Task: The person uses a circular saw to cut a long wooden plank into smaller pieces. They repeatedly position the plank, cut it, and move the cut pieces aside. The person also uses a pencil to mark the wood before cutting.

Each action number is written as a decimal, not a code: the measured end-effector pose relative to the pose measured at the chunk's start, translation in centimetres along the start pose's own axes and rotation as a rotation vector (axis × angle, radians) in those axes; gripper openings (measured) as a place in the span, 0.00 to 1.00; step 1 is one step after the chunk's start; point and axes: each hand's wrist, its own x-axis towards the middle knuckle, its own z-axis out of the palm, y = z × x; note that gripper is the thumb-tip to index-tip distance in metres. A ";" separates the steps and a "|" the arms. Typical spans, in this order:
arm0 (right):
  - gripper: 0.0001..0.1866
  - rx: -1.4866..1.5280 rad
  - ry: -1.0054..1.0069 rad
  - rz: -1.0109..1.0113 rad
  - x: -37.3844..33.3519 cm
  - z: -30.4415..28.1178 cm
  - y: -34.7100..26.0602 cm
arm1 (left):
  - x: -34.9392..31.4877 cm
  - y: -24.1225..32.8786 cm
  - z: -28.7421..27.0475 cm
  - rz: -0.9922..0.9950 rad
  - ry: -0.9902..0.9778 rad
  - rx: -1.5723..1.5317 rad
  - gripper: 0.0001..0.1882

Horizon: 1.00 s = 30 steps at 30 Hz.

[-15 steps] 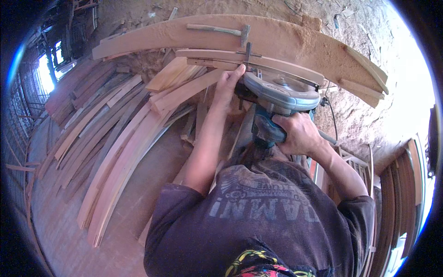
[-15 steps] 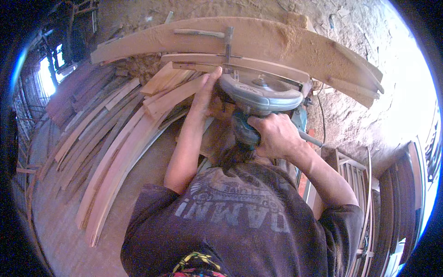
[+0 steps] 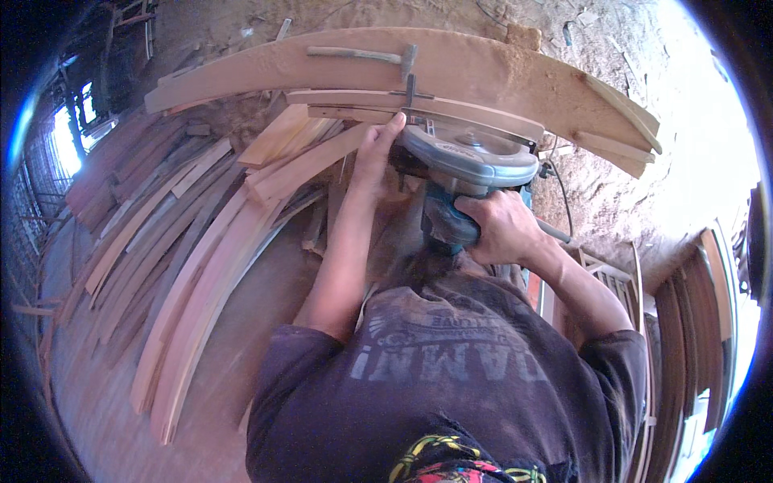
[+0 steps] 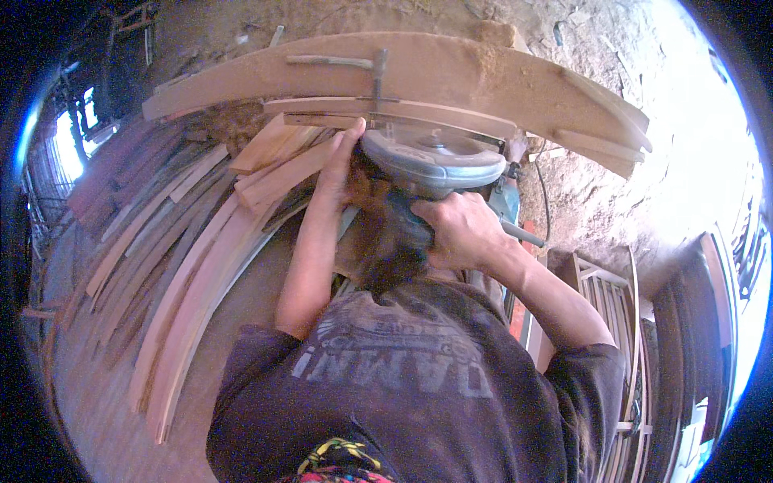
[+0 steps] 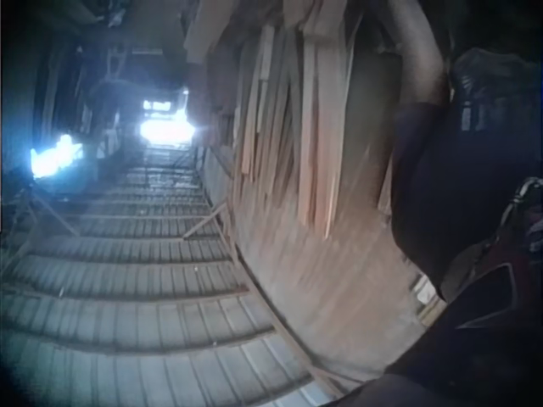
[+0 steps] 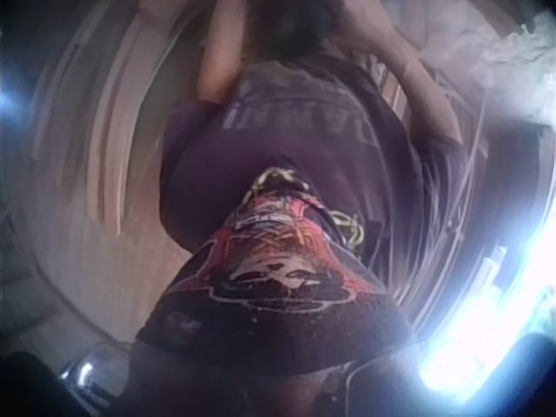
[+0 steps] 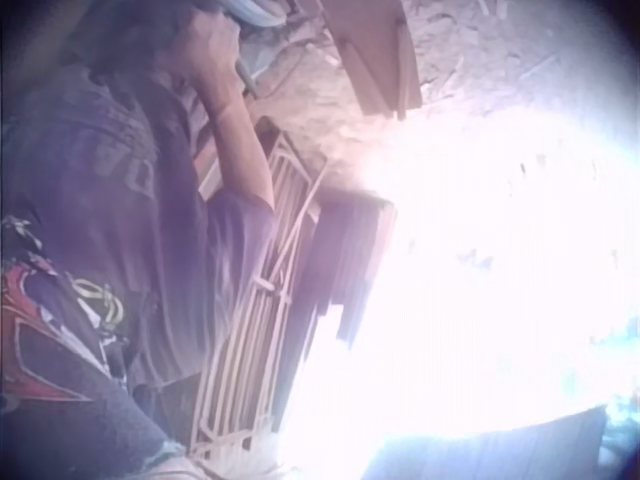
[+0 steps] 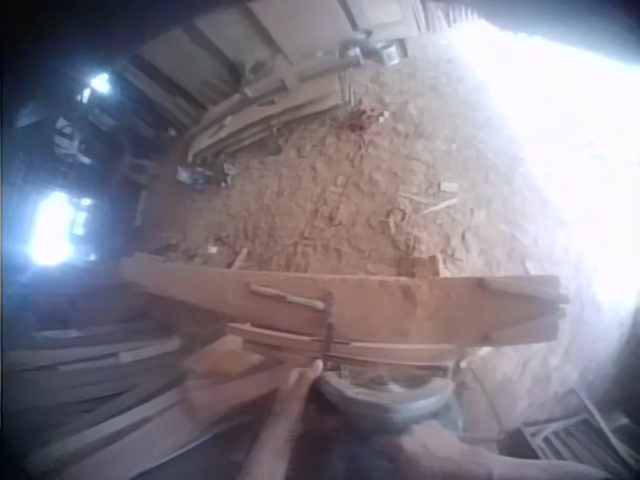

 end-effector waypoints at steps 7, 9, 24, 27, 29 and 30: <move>0.18 -0.012 0.025 -0.015 0.7 -0.3 -0.4 | 0.7 -0.4 -0.5 0.064 0.015 0.028 0.40; 0.14 0.017 0.075 -0.054 0.8 0.2 0.0 | 0.1 0.3 0.0 0.088 0.054 0.051 0.42; 0.18 -0.011 0.059 -0.029 0.7 0.6 0.7 | -1.3 0.3 1.1 0.131 0.129 0.016 0.46; 0.18 -0.013 0.067 -0.014 0.7 0.2 -0.1 | -2.3 1.4 1.1 0.137 0.067 -0.042 0.47; 0.18 -0.003 0.078 -0.014 0.6 0.5 0.4 | -2.4 1.7 1.1 0.140 0.056 -0.059 0.50; 0.18 0.007 0.082 -0.013 0.6 0.7 0.4 | -1.9 1.4 0.9 0.171 -0.005 -0.098 0.50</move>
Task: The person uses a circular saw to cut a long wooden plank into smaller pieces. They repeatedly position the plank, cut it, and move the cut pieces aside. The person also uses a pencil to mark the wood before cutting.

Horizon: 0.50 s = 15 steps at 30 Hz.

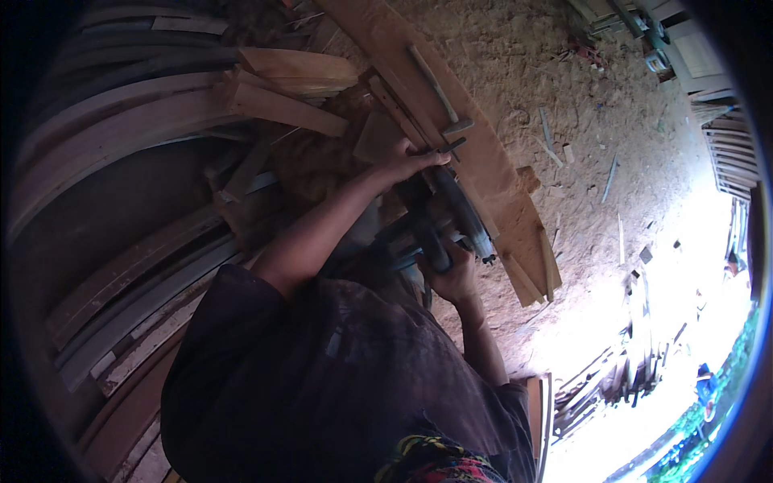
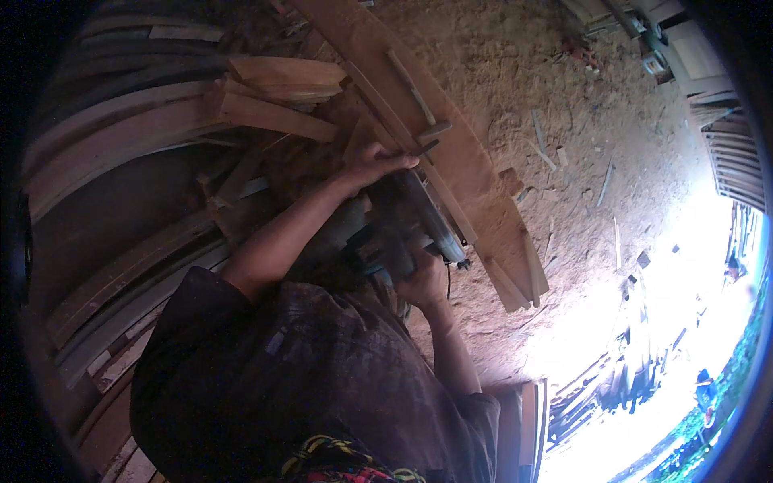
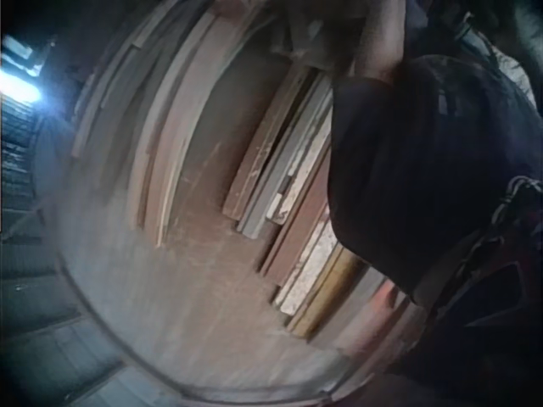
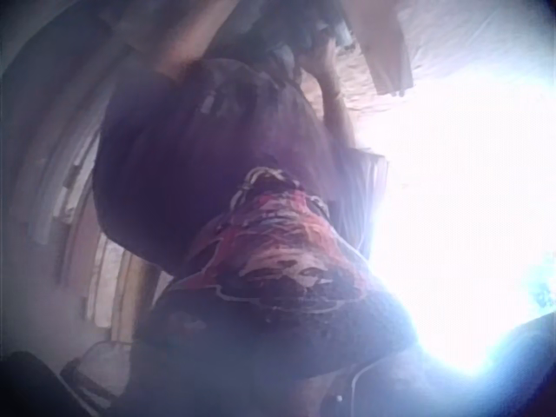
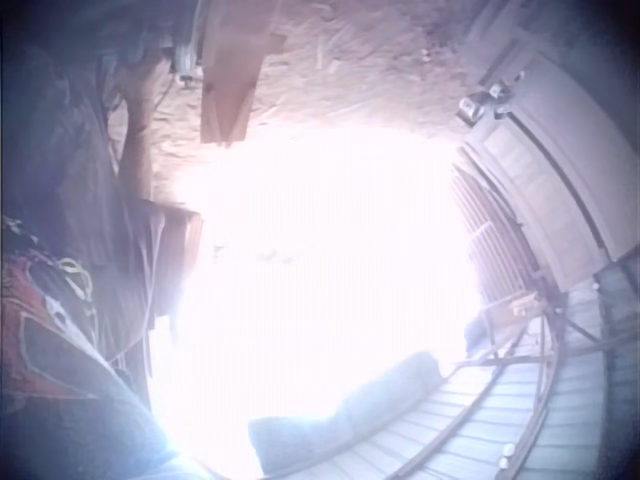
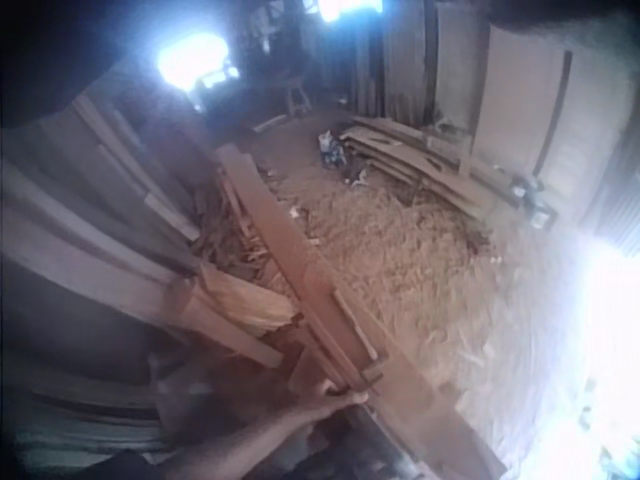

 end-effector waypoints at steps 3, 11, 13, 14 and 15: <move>0.17 -0.044 -0.021 0.016 0.0 -0.1 -0.3 | 1.0 -0.9 -0.3 0.049 -0.087 -0.088 0.49; 0.16 0.018 0.001 -0.077 0.4 0.0 -0.3 | -0.9 1.0 -0.2 -0.023 0.036 -0.001 0.48; 0.16 0.010 0.005 -0.073 0.3 0.1 0.0 | -1.4 1.9 -0.2 -0.015 -0.004 -0.030 0.48; 0.16 0.009 0.007 -0.076 0.3 0.2 0.3 | -1.6 2.2 -0.2 -0.012 -0.017 -0.040 0.49; 0.16 0.009 0.008 -0.079 0.2 0.2 0.4 | -1.9 2.6 -0.3 -0.010 -0.028 -0.048 0.49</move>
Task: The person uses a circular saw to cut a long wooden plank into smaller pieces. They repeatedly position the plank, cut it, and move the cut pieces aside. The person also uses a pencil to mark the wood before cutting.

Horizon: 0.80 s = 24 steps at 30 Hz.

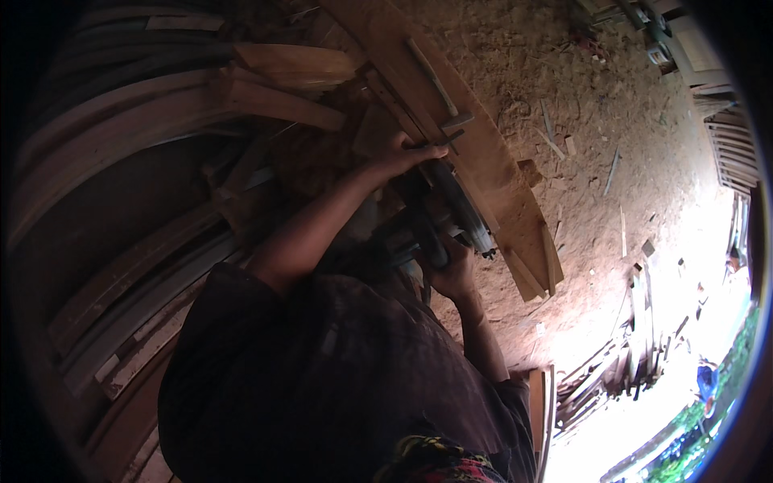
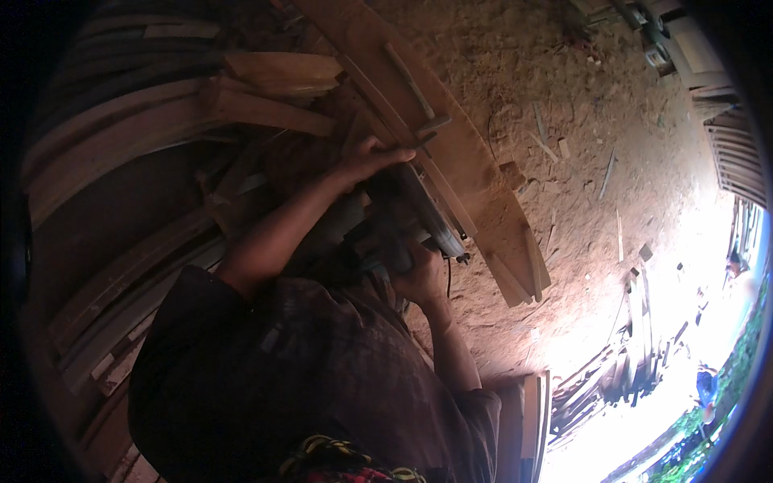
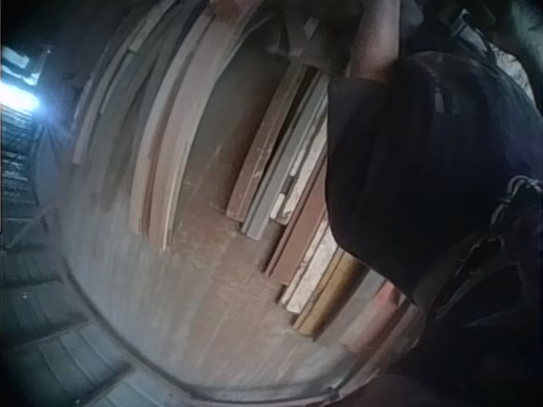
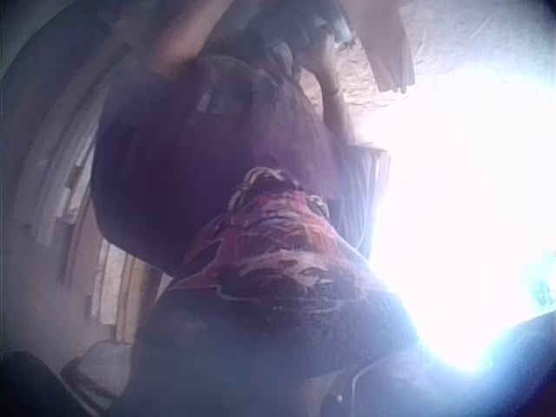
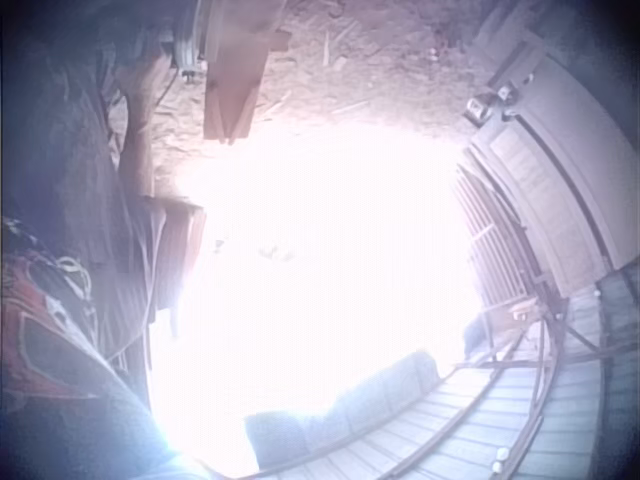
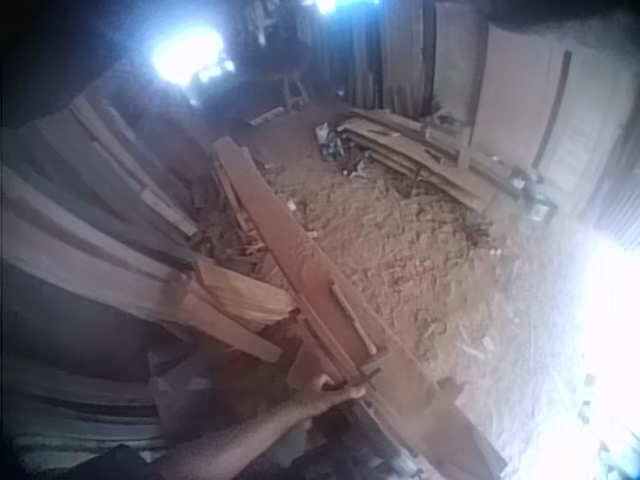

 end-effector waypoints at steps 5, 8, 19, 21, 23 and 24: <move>0.16 0.005 -0.004 -0.020 0.1 0.1 0.2 | -0.1 0.2 -0.2 -0.010 0.014 0.020 0.48; 0.16 0.007 -0.005 -0.025 0.2 0.1 0.1 | 0.0 0.1 -0.1 -0.031 0.054 0.029 0.48; 0.15 0.039 -0.007 0.004 0.5 0.1 -0.2 | 0.3 0.4 -0.4 0.000 0.031 0.046 0.46; 0.15 0.037 -0.008 0.000 0.6 0.2 -0.2 | 0.3 0.3 -0.4 0.018 0.037 0.034 0.46; 0.15 0.063 0.006 -0.007 0.8 0.2 -0.6 | 0.4 0.0 -0.4 0.043 0.044 0.029 0.43; 0.15 0.074 0.014 -0.010 0.8 0.1 -0.8 | 0.5 -0.1 -0.4 0.051 0.051 0.036 0.40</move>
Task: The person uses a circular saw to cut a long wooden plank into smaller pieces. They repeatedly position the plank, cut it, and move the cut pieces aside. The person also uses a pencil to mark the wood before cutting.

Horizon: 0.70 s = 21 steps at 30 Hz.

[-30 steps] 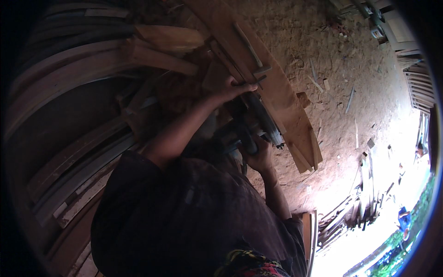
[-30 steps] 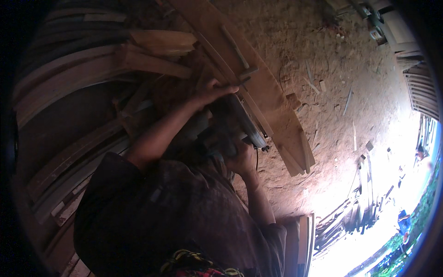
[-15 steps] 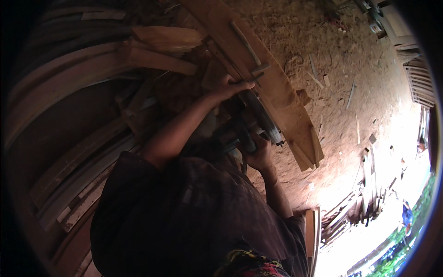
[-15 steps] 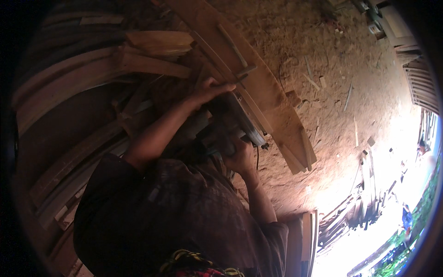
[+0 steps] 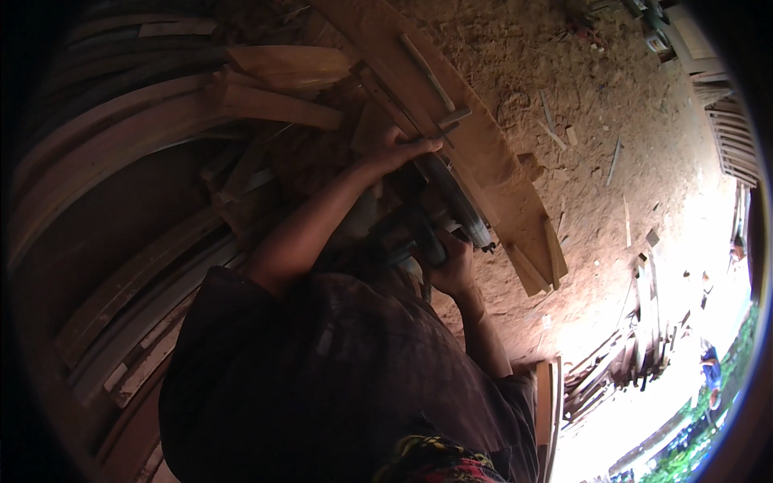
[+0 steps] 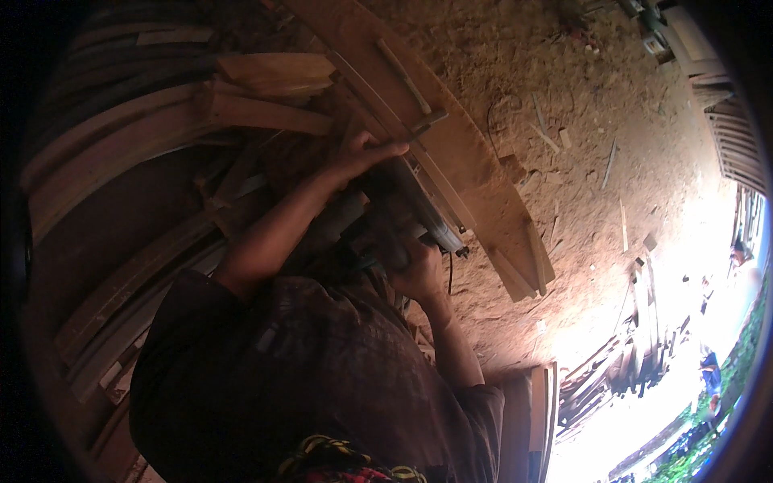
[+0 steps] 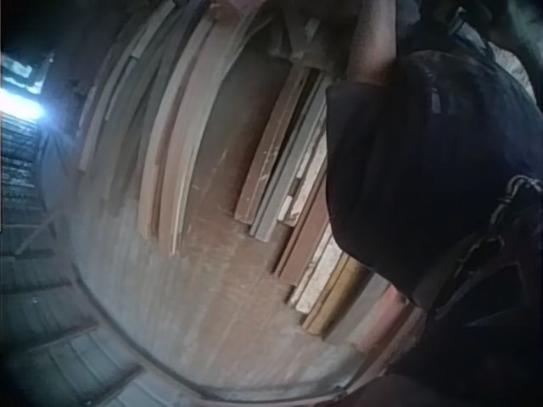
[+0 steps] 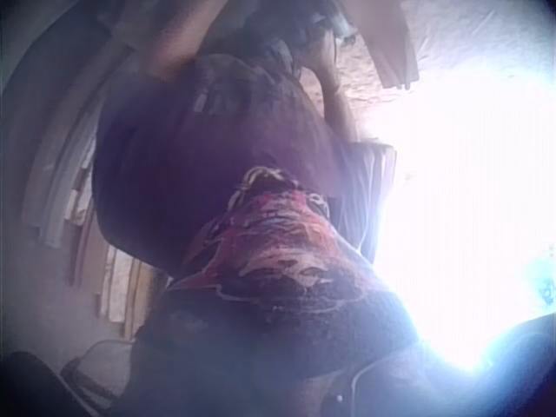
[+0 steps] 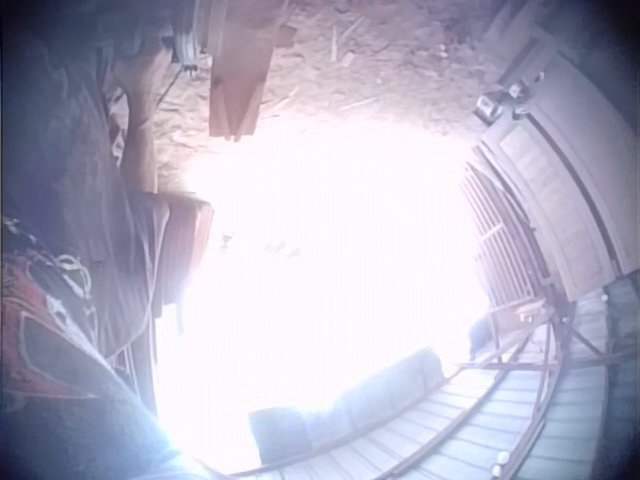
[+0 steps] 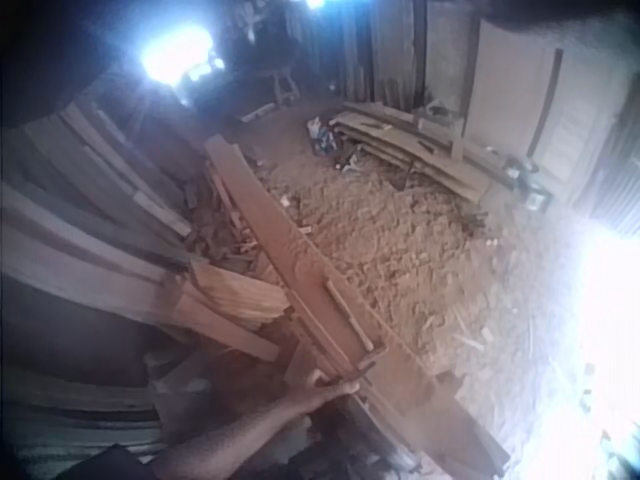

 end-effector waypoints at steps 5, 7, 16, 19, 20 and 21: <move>0.15 -0.047 0.002 -0.006 0.0 -0.1 0.2 | 0.1 0.4 0.0 -0.045 -0.007 0.051 0.28; 0.15 -0.041 0.003 -0.021 0.1 0.2 0.3 | 0.9 -0.9 -0.2 -0.093 0.084 0.107 0.29; 0.18 -0.048 0.000 -0.020 0.0 0.1 0.2 | 0.9 -0.6 -0.7 -0.117 0.006 0.061 0.35; 0.18 -0.049 -0.014 -0.020 0.0 0.2 0.2 | 2.1 -2.4 -1.1 -0.140 0.052 0.117 0.43; 0.18 -0.049 -0.014 -0.019 0.1 0.2 0.0 | 2.5 -3.0 -1.3 -0.144 0.073 0.128 0.47; 0.18 -0.052 -0.012 -0.014 0.1 0.2 -0.2 | 2.5 -2.6 -1.4 -0.172 0.042 0.139 0.50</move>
